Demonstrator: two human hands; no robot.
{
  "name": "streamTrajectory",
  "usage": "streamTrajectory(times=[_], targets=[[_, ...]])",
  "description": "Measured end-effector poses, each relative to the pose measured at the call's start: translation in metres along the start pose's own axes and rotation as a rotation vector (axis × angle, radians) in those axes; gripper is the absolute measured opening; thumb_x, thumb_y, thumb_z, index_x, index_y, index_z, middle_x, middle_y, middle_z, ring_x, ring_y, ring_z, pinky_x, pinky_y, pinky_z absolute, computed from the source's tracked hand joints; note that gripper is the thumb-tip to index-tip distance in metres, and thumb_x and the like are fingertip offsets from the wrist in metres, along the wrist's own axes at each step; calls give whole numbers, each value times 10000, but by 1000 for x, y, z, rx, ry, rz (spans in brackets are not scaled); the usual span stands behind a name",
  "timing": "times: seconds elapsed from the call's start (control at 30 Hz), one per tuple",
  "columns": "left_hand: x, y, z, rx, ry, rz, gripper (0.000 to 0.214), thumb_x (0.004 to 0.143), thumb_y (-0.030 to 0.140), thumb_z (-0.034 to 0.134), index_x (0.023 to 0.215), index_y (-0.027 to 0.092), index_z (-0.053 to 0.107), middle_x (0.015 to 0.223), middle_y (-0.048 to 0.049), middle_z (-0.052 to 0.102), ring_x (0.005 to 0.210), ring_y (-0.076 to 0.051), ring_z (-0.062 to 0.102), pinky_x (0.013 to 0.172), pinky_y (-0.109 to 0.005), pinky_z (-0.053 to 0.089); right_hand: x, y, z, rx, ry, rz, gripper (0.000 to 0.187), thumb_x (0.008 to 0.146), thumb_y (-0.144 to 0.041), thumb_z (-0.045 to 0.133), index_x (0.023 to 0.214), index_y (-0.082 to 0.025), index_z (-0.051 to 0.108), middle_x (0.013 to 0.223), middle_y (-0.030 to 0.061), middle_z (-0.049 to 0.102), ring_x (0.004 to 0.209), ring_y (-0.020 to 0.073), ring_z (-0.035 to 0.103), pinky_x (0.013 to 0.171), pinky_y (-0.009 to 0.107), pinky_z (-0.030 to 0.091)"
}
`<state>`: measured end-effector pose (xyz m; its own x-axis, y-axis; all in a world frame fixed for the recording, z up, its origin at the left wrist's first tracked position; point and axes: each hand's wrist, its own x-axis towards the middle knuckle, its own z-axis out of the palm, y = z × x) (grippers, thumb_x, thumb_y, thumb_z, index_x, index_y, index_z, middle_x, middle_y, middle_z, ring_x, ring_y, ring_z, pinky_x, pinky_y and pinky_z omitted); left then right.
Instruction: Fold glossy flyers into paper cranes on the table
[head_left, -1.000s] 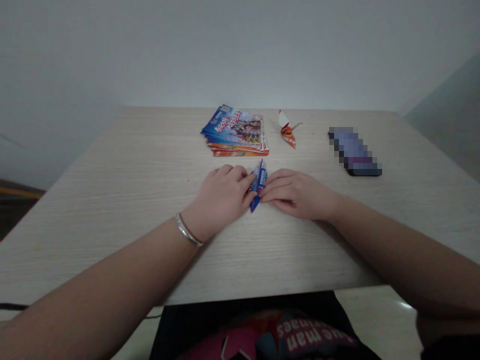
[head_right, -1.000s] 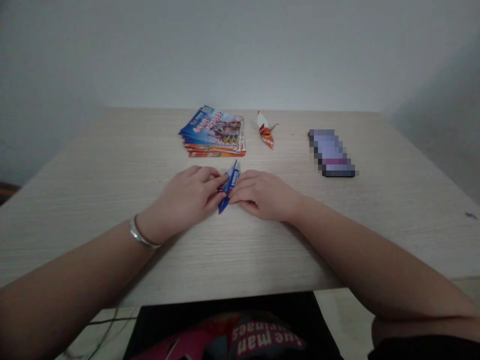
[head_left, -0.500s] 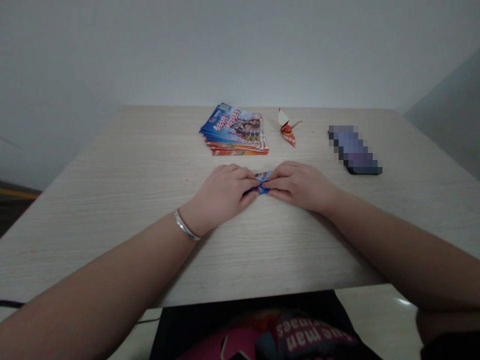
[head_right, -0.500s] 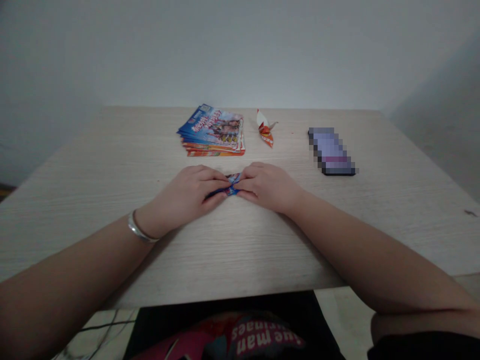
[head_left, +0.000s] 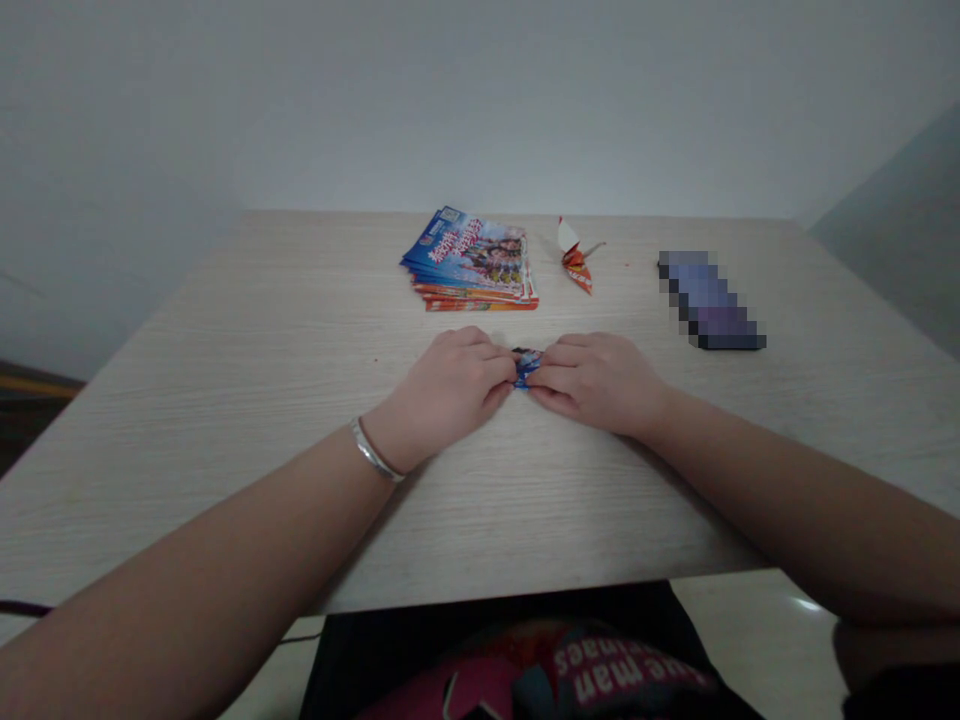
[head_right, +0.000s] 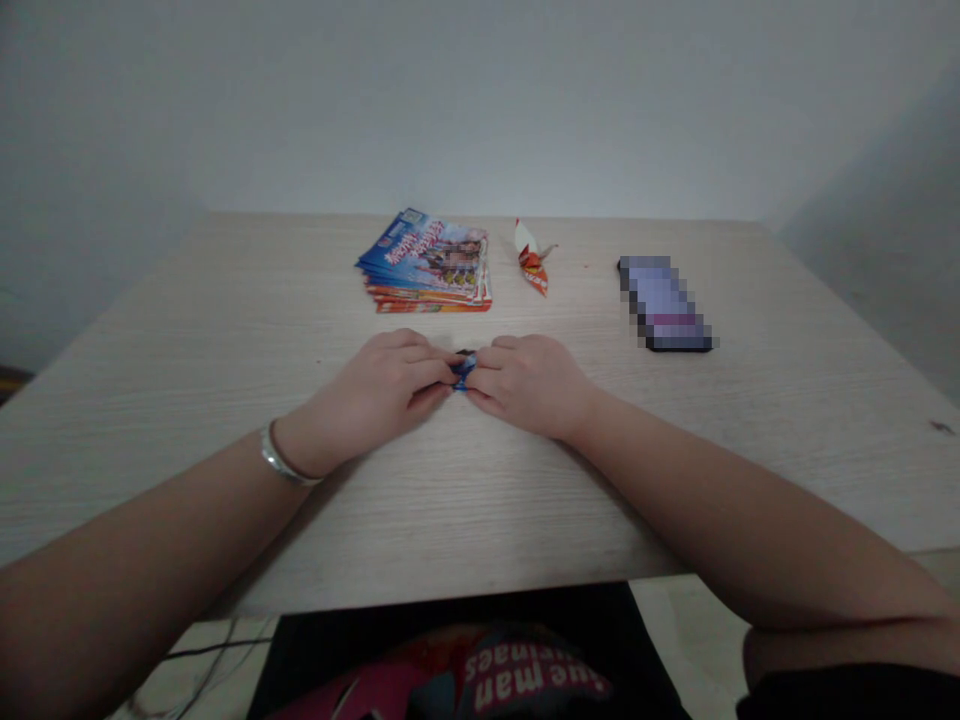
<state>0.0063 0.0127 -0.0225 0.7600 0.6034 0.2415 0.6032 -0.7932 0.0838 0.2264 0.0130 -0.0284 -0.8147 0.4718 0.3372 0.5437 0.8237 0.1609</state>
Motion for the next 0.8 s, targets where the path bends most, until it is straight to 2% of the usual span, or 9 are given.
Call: streamTrajectory(times=[0.13,0.3,0.5,0.63,0.8], targets=[[0,4,-1,-36,4,0,154,920,141,549,883,131,698,921,-71,736,820,-207,635,828,-365,509,3,-1,1,73,-23,75,293,968,-292,522,831,-177,755,811,55,722,760,195,641,661,319,418],[0,6,3,-103,46,-52,165,937,226,589,907,138,724,973,-74,754,912,-234,667,873,-395,520,6,1,4,293,-68,235,229,928,-263,550,880,-180,758,866,68,728,824,205,654,718,312,456],[-1,3,11,-210,130,-124,132,904,208,626,827,170,725,1018,-45,764,940,-214,684,897,-395,530,2,4,6,469,-29,300,176,891,-256,593,888,-182,752,881,67,742,843,201,662,796,325,484],[-2,1,12,-276,133,-164,115,887,203,646,797,181,712,1022,-27,764,957,-203,684,922,-391,520,0,7,10,575,-11,342,132,856,-256,642,811,-190,748,824,52,731,792,178,648,752,307,472],[-2,3,10,-244,66,-188,91,894,181,627,875,170,715,962,-52,748,935,-208,666,901,-379,511,5,6,16,724,-35,581,85,797,-258,685,776,-193,736,669,-8,672,605,122,559,576,258,398]])
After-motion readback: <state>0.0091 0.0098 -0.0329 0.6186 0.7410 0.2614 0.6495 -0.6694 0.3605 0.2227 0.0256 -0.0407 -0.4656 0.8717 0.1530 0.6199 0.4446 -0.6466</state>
